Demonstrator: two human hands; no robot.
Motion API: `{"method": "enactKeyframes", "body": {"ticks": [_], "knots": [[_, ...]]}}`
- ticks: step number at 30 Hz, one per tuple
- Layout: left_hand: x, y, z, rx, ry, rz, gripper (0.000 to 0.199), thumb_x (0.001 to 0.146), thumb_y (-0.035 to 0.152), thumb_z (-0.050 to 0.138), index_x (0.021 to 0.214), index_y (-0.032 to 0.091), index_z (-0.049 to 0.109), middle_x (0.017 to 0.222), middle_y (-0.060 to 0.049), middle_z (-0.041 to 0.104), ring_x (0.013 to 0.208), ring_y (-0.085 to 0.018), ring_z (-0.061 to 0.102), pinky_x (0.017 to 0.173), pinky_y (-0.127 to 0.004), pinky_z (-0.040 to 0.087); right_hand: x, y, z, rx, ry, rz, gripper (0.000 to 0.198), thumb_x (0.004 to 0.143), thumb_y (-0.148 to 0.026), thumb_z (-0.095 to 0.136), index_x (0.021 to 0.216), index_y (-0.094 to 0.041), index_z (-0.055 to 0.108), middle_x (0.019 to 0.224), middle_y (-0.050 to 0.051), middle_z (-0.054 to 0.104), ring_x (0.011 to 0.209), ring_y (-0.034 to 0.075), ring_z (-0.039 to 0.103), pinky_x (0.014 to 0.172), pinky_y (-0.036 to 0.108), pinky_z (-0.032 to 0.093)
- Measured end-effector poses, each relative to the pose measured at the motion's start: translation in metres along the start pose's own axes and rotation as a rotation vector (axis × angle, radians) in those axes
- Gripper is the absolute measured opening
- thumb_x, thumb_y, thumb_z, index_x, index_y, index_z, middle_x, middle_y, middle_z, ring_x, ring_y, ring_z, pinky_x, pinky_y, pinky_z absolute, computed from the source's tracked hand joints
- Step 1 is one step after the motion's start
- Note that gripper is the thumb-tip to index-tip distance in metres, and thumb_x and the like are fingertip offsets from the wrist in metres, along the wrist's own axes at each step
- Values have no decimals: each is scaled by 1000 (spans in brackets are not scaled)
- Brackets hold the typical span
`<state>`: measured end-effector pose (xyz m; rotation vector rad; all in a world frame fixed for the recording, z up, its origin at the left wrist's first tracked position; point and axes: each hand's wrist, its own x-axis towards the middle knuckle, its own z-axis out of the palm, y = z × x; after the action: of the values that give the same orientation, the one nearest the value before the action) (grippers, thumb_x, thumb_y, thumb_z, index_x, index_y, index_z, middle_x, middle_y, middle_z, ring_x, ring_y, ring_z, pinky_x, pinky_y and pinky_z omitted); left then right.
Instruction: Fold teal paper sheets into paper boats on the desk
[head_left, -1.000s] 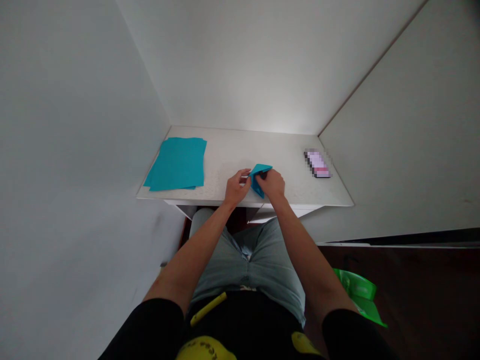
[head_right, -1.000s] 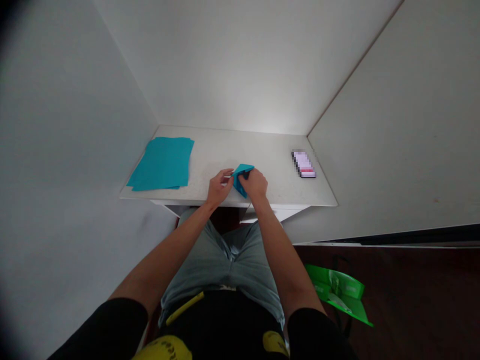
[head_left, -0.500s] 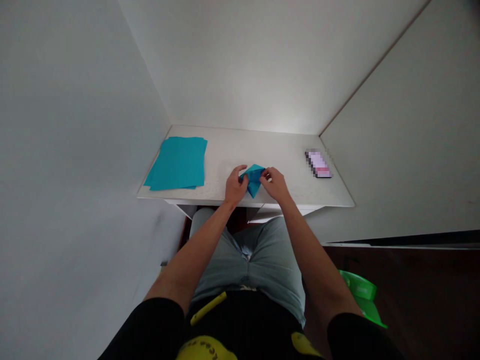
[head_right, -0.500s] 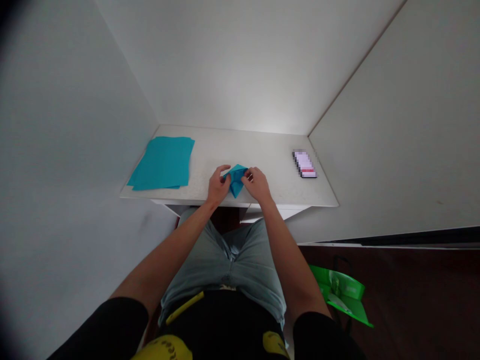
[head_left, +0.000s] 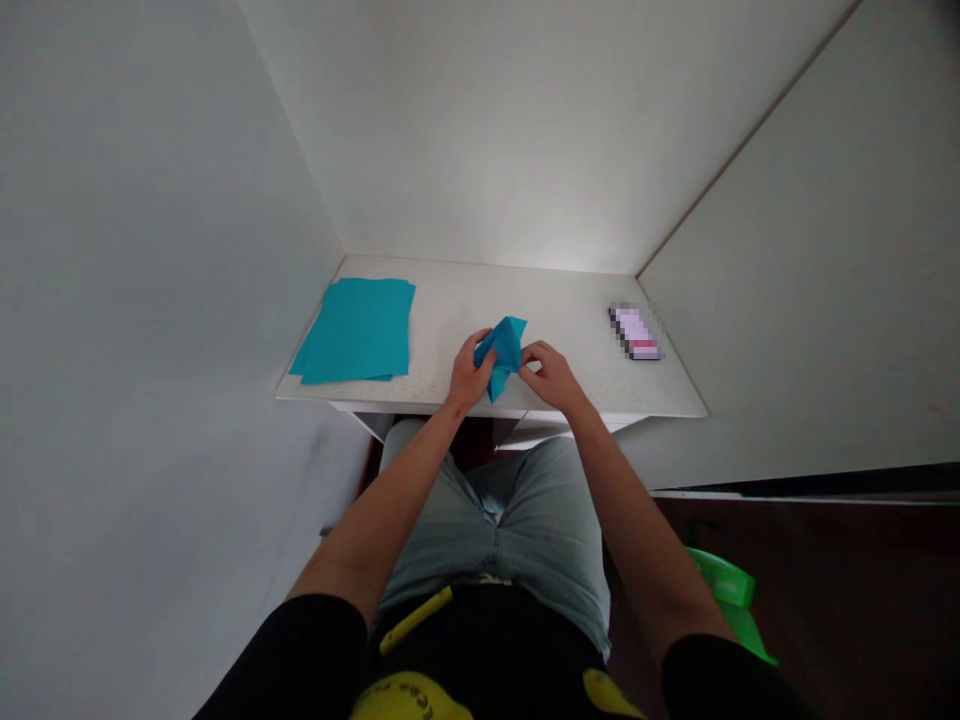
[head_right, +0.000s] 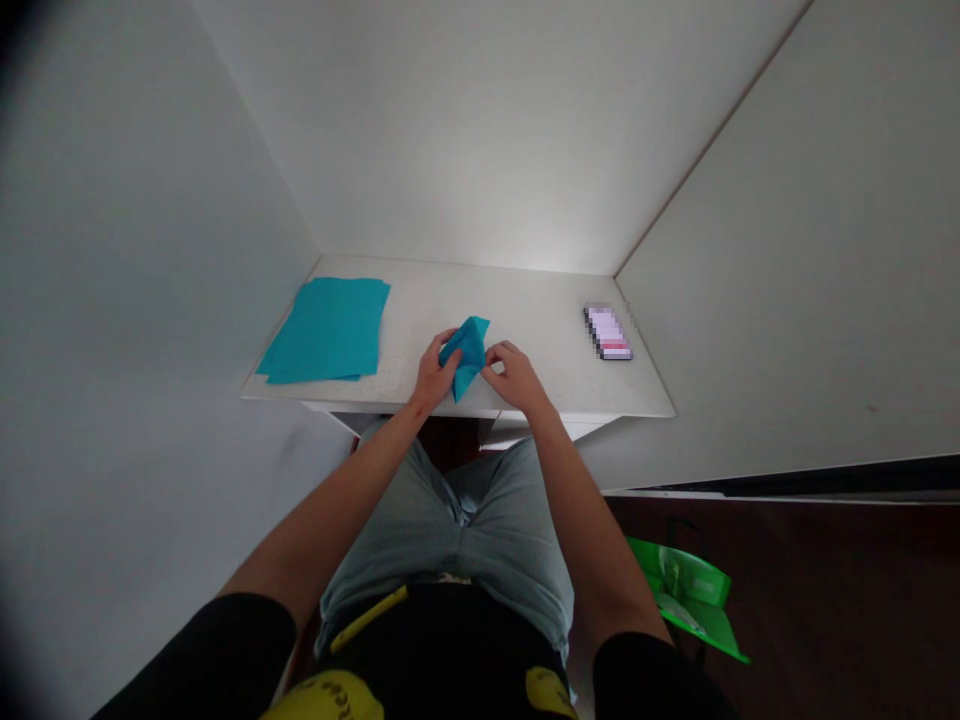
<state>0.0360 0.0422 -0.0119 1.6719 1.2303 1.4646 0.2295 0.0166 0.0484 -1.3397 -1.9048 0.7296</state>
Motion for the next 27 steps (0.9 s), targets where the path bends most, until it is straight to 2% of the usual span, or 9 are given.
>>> {"method": "enactKeyframes", "body": {"ticks": [3, 6, 10, 13, 16, 19, 24, 27], "knots": [[1, -4, 1, -24, 9, -22, 37, 100, 23, 63, 137, 22, 66, 140, -10, 72, 133, -26, 67, 118, -45, 54, -1, 7, 1, 243, 32, 98, 21, 80, -45, 61, 85, -25, 54, 99, 2, 62, 96, 21, 63, 76, 35, 62], [0, -7, 2, -63, 11, -63, 37, 100, 24, 63, 138, 22, 66, 141, -11, 72, 126, -25, 70, 105, -41, 61, -1, 14, 2, 414, 57, 189, 28, 76, -50, 60, 83, -26, 47, 92, -2, 58, 87, 17, 60, 80, 37, 62], [-2, -7, 3, -100, -14, -128, 40, 103, 29, 63, 142, 25, 63, 137, -10, 73, 96, -18, 76, 77, -30, 64, -2, 27, 3, 519, 128, 262, 28, 71, -47, 59, 80, -27, 43, 80, -5, 51, 76, 15, 53, 78, 35, 58], [-2, -5, 2, -138, -46, -174, 42, 102, 33, 66, 143, 26, 62, 128, -9, 77, 80, -15, 74, 67, -27, 60, -3, 37, 5, 532, 158, 296, 27, 70, -46, 57, 78, -27, 40, 76, -6, 48, 72, 16, 51, 75, 33, 56], [-1, -4, 1, -149, -77, -194, 39, 100, 34, 69, 138, 24, 65, 123, -9, 78, 84, -16, 75, 69, -27, 60, -5, 46, 10, 480, 152, 278, 26, 71, -46, 57, 79, -27, 42, 78, -4, 53, 74, 17, 53, 72, 31, 53], [-1, -4, 1, -118, -97, -164, 37, 98, 29, 69, 134, 23, 67, 124, -9, 77, 97, -19, 75, 77, -29, 61, -5, 53, 17, 395, 161, 250, 29, 73, -49, 57, 87, -28, 44, 87, -1, 62, 82, 19, 59, 72, 31, 53], [-1, -2, 0, -23, -142, -35, 44, 94, 22, 68, 138, 21, 68, 128, -11, 74, 115, -23, 71, 96, -37, 59, -5, 58, 30, 364, 162, 165, 58, 77, -61, 72, 120, -27, 53, 111, 6, 72, 98, 25, 68, 85, 39, 58], [-2, 1, -1, 8, -190, 8, 38, 97, 27, 67, 135, 21, 72, 129, -11, 73, 118, -24, 69, 100, -38, 58, -4, 59, 35, 330, 187, 153, 62, 80, -67, 78, 123, -24, 65, 116, 10, 76, 104, 29, 70, 95, 44, 59]]}}
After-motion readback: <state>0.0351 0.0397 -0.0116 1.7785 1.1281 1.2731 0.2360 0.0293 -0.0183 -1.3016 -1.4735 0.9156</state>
